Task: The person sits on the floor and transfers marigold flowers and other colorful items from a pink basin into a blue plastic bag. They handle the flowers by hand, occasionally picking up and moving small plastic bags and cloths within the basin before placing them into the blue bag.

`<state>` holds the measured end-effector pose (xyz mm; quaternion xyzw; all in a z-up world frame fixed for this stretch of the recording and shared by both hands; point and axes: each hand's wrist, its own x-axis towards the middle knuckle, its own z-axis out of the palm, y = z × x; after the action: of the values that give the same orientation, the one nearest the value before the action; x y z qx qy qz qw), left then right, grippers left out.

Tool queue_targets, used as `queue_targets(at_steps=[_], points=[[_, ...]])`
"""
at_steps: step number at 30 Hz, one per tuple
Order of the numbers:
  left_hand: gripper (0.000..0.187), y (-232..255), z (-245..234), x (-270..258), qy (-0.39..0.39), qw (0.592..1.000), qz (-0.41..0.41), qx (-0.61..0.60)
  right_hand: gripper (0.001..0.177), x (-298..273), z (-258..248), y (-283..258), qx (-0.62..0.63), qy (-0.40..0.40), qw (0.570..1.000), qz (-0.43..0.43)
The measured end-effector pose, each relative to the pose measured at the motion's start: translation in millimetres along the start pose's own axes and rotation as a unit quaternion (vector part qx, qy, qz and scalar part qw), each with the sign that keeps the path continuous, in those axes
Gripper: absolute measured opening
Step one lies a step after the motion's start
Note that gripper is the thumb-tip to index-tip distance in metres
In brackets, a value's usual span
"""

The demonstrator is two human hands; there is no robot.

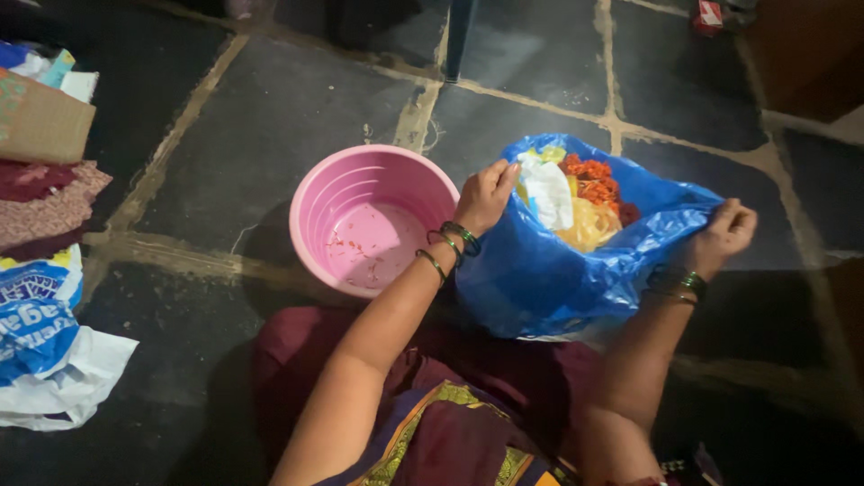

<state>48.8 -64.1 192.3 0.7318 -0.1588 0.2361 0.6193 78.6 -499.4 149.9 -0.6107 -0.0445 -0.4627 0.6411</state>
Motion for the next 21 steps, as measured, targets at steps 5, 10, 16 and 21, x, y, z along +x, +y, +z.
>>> queue_targets(at_steps=[5,10,16,21], points=[[0.036,32.0,-13.3,9.9,-0.007,0.998,-0.053,-0.043,0.023,27.8,6.0,-49.5,-0.003,0.008,0.999,-0.047],[0.033,12.6,-37.6,-13.7,0.057,0.993,-0.066,-0.085,0.025,12.5,70.7,-134.7,0.114,-0.103,0.985,-0.073],[0.031,-55.6,-66.7,-72.6,0.183,0.960,-0.113,-0.180,0.026,-5.6,154.0,-178.0,0.137,-0.167,0.973,-0.076],[0.034,-81.0,-69.8,-99.9,0.246,0.950,-0.136,-0.139,0.027,-36.2,217.1,-205.2,0.089,-0.199,0.972,-0.087]])
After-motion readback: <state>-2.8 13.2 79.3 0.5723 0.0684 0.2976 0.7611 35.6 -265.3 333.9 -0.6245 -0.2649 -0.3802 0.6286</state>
